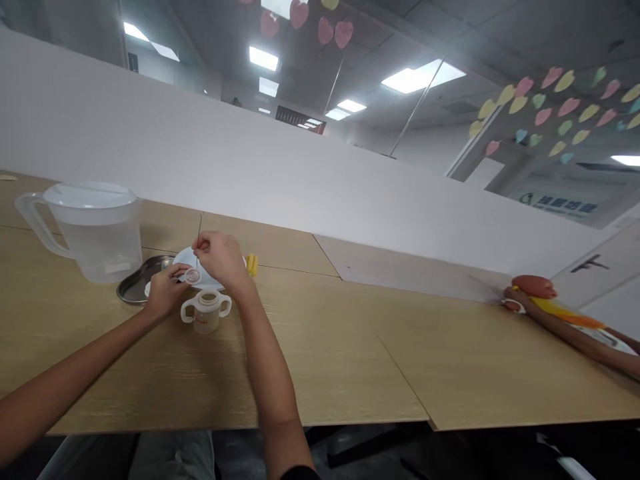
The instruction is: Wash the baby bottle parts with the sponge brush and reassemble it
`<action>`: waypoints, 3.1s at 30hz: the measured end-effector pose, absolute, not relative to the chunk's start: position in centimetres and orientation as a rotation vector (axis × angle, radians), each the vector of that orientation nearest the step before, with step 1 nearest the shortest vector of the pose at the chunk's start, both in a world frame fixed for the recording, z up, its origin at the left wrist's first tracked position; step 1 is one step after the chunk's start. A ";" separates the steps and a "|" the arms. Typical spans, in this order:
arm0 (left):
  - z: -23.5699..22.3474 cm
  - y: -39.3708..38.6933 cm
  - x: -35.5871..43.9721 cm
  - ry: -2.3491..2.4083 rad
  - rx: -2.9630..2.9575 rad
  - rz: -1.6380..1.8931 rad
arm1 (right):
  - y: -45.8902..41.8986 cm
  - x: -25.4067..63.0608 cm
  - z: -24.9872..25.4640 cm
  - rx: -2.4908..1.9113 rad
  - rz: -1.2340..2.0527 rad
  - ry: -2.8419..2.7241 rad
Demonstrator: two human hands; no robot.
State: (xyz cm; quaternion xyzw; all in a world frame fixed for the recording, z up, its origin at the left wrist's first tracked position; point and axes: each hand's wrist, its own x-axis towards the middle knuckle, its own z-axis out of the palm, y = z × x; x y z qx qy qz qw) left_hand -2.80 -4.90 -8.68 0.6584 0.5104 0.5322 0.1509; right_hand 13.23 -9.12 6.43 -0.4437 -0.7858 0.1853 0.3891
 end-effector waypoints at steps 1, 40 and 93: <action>-8.9 -4.9 -2.8 1.452 1.889 1.547 | -9.4 13.1 6.5 -1.120 0.474 -2.020; -10.0 -4.3 -2.5 1.398 1.833 1.704 | -9.3 10.8 4.2 -1.565 -0.114 -2.484; -10.1 -4.4 -2.4 1.413 1.838 1.654 | -10.6 11.3 5.5 -1.428 -0.071 -2.569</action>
